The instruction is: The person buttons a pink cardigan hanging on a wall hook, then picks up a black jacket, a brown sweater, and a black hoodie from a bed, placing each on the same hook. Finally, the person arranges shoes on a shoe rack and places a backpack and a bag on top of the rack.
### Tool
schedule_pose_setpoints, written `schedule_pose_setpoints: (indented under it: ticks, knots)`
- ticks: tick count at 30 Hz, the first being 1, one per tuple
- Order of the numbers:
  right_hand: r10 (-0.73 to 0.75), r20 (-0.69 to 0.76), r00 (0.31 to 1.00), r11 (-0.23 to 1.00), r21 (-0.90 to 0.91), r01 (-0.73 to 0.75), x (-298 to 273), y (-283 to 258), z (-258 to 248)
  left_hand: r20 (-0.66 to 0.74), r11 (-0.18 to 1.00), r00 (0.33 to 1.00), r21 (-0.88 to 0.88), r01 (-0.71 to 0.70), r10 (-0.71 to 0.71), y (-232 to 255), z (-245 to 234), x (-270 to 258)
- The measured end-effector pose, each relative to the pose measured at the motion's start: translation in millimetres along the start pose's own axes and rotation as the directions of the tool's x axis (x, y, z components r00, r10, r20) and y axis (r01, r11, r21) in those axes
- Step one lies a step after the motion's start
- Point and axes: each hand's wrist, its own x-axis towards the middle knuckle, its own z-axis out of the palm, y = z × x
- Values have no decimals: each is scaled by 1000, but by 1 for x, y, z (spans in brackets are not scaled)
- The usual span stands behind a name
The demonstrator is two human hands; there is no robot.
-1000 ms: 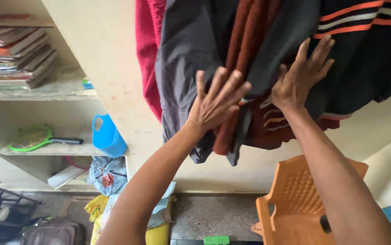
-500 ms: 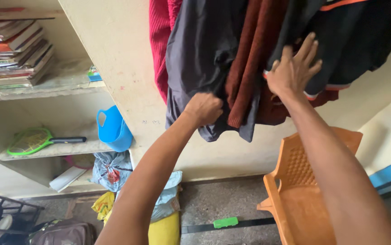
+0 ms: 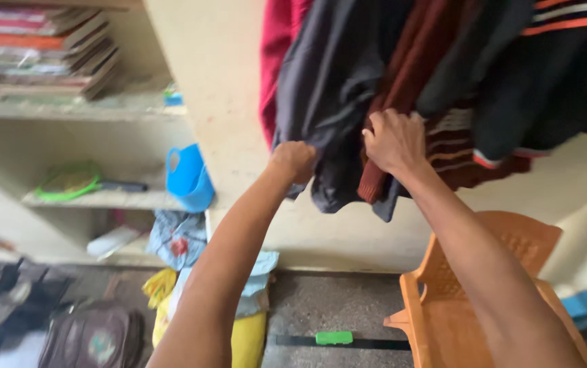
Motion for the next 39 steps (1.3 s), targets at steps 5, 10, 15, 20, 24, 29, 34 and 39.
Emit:
schedule_pose_setpoints:
  ticks: [5,10,15,20,24,29,34,39]
  knots:
    - [-264,-397,879,946,70,316,-8,-23,50,-151,999,988,-31,-38,32,-14,45,-33]
    - [-232,-307,923,954,113,277,-26,-64,85,-187,995,981,75,60,-45,-15,64,-83]
    - [-219,-235,947,950,172,262,-54,-98,123,-192,975,968,115,188,-164,-16,80,-127]
    - [-303,-60,951,918,248,308,-79,-161,139,-204,956,949,119,268,-241,-25,82,-180]
    - [-326,-58,944,887,328,327,-101,-224,137,-160,948,944,89,306,-290,-41,84,-228]
    - [-362,-63,930,857,370,359,-127,-304,133,-197,929,930,146,341,-311,-66,95,-290]
    - [-396,-72,915,837,381,392,-150,-378,130,-255,917,913,163,365,-318,-109,105,-350]
    - [-431,-87,898,811,399,428,-167,-447,129,-164,890,914,220,399,-370,-144,110,-412]
